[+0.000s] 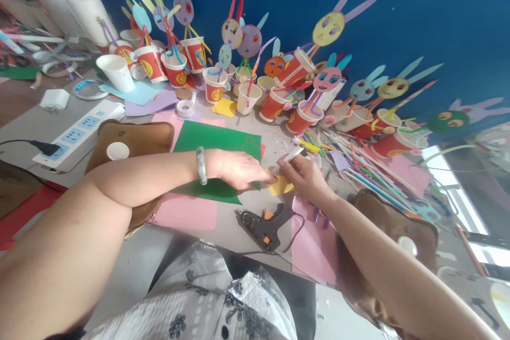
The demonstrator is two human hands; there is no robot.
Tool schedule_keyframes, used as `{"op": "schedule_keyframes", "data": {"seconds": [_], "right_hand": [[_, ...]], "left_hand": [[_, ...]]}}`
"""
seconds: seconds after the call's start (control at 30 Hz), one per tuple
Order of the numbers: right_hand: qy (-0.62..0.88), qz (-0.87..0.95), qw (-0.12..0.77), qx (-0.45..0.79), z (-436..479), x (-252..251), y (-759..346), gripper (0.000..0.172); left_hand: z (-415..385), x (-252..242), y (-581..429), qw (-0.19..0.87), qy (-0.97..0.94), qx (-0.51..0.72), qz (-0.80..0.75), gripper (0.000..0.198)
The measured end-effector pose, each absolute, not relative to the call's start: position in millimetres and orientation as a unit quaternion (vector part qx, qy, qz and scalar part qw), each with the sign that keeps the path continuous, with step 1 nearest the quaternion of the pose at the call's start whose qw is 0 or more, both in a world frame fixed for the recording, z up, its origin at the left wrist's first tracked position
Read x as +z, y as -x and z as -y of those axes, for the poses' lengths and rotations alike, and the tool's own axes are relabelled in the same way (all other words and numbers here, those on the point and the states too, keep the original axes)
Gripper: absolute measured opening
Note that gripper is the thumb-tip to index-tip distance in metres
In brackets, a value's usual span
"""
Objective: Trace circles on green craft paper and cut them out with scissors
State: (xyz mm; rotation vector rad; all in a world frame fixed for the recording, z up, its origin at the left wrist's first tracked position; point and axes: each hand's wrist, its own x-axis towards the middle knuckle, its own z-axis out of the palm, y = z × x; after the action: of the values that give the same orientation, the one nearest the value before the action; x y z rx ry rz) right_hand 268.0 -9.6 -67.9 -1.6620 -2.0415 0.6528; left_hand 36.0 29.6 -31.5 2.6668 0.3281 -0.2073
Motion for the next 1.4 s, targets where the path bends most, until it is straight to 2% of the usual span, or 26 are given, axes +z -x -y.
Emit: {"op": "schedule_keyframes", "data": {"seconds": [0.23,0.57,0.77,0.97,1.17,1.4], "right_hand": [[0.622,0.692,0.259,0.258,23,-69,-269,0.050],[0.636,0.674,0.272,0.260,40,-69,-272,0.052],[0.635,0.693,0.269,0.209,53,-70,-273,0.048],[0.609,0.740,0.255,0.127,65,-65,-268,0.057],[0.604,0.742,0.263,0.125,71,-72,-271,0.037],[0.589,0.762,0.249,0.103,76,-70,-267,0.031]], "left_hand": [[-30,-30,-36,0.226,-0.963,-0.081,-0.122,0.038],[-30,-30,-35,0.226,-0.963,-0.088,-0.115,0.040],[-30,-31,-36,0.232,-0.962,-0.087,-0.118,0.040],[-31,-31,-36,0.229,-0.960,-0.097,-0.125,0.047],[-32,-31,-36,0.242,-0.956,-0.106,-0.130,0.058],[-33,-28,-35,0.262,-0.949,-0.108,-0.137,0.060]]}}
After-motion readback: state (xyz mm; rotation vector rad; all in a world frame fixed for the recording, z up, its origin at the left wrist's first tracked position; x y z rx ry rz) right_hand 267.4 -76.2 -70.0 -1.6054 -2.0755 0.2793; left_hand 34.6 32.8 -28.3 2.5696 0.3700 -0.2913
